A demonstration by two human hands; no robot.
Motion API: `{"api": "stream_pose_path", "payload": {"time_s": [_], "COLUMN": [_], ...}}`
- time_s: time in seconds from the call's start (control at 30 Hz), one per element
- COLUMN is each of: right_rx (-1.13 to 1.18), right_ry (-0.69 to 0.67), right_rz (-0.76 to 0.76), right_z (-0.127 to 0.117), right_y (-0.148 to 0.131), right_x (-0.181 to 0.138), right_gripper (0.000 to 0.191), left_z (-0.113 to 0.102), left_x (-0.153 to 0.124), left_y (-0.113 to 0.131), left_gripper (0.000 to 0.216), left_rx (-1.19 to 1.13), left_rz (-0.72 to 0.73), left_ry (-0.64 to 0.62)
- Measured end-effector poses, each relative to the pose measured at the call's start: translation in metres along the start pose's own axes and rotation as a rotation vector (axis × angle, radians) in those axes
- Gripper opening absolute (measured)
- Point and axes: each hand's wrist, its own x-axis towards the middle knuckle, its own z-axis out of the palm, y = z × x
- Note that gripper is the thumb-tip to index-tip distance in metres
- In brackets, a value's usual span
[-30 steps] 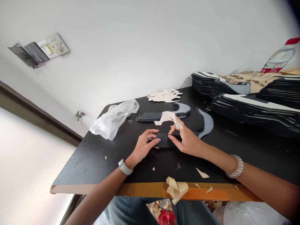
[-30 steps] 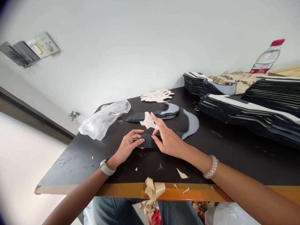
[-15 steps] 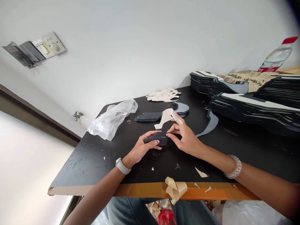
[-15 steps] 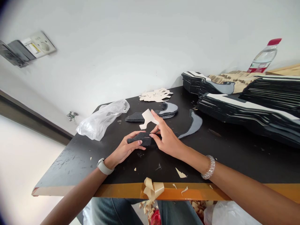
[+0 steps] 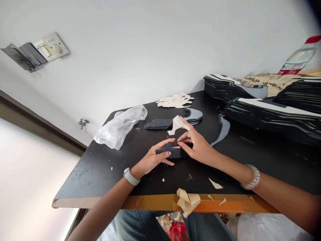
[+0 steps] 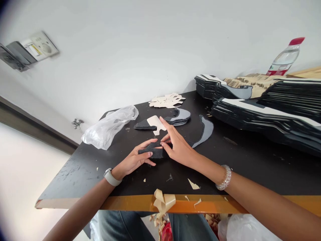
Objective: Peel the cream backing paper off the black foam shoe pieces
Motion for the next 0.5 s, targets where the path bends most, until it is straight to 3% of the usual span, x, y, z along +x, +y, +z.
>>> {"api": "stream_pose_path", "payload": {"time_s": [0.1,0.23,0.3,0.37,0.5], "right_rx": [-0.134,-0.388,-0.399,-0.373,-0.433], "right_ry": [0.111,0.382,0.439,0.296,-0.261], "right_rz": [-0.095,-0.312,-0.417,-0.412,-0.199], "right_z": [-0.01,-0.029,-0.035,-0.036,-0.027], "right_y": [-0.009,-0.026,-0.031,-0.032,-0.03], "right_x": [0.003,0.007,0.006,0.004,-0.002], "right_gripper": [0.066,0.02,0.009,0.01,0.018], "left_z": [-0.002,-0.006,-0.008,-0.009,-0.01], "left_x": [0.0,0.002,0.002,0.003,0.003], "left_y": [0.001,0.0,-0.001,-0.002,-0.003], "left_gripper": [0.049,0.049,0.05,0.053,0.055], "left_rx": [-0.061,-0.139,-0.155,-0.168,-0.182], "left_rz": [-0.025,-0.034,-0.039,-0.05,-0.041], "left_ry": [-0.024,-0.024,-0.01,0.003,0.042]}}
